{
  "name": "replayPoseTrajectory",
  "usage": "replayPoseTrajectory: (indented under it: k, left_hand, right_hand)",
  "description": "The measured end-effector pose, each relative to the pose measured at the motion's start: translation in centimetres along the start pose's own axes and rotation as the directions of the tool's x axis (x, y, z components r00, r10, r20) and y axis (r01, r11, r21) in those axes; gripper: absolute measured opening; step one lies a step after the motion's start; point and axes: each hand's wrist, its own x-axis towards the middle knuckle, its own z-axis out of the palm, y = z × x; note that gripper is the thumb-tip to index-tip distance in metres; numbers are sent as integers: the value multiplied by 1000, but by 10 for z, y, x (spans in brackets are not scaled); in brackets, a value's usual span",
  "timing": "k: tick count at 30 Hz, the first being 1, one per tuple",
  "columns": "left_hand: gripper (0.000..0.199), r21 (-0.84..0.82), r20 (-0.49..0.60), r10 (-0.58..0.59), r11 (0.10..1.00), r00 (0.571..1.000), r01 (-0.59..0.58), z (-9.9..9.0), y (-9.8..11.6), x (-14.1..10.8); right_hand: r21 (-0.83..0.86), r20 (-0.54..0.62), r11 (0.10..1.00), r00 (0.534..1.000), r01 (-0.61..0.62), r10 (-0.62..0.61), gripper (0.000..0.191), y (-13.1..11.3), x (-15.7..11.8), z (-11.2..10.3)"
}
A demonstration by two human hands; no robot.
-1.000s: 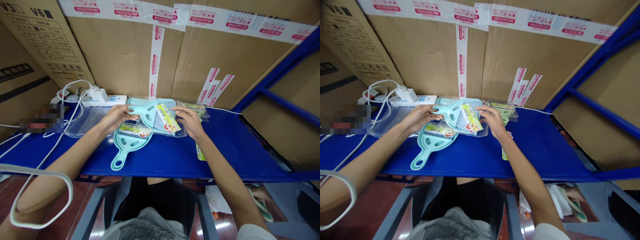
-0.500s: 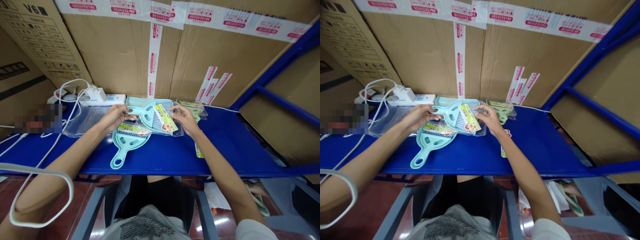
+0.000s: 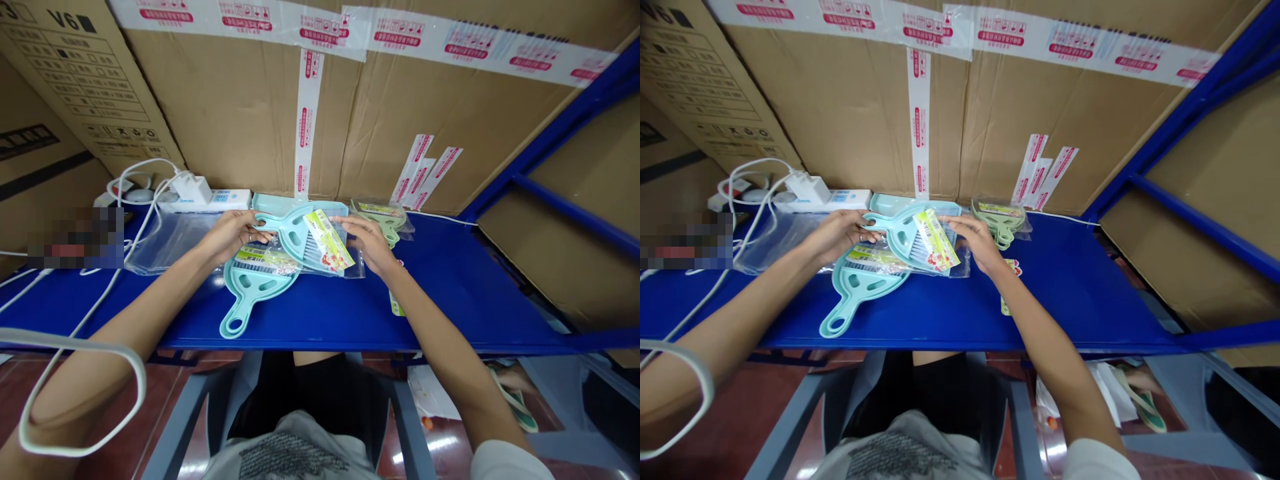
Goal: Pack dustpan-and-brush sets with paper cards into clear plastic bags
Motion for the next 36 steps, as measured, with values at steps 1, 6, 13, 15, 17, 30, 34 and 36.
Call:
replayPoseTrajectory:
  k: [1,6,13,15,17,30,34,36]
  left_hand:
    - [16,0,3,-1,1000,1000,1,0,0,0]
    - [16,0,31,7,1000,999,-7,0,1,-1]
    - [21,-17,24,20,1000,999,-20,0,-1,-1]
    - [21,-20,18,25,999,1000,-25,1,-1,-1]
    - [19,-31,0,33,999,999,-32,2,-1,-1]
    - [13,-43,-13,31,999,999,-32,-3,-4,2]
    - [15,-42,-23,39,998,999,-40,-5,-3,3]
    - [16,-41,-26,40,998,999,-41,-7,-3,4]
  right_hand:
    - [38,31,999,999,-14,13,24,0,0,-1]
    - [157,190,982,979,-101,70,30,-2,-1,-1]
    - [-142,298,990,954,25,18,40,-1,-5,1]
    - [-155,287,983,956,103,-56,42,3,-3,1]
    - [-165,211,971,968,172,-136,43,8,-1,1]
    - [-69,-40,997,998,46,-48,43,4,0,2]
    - [85,-138,996,989,-42,54,51,-4,-1,1]
    - [124,-194,988,975,-88,111,69,-6,1,-2]
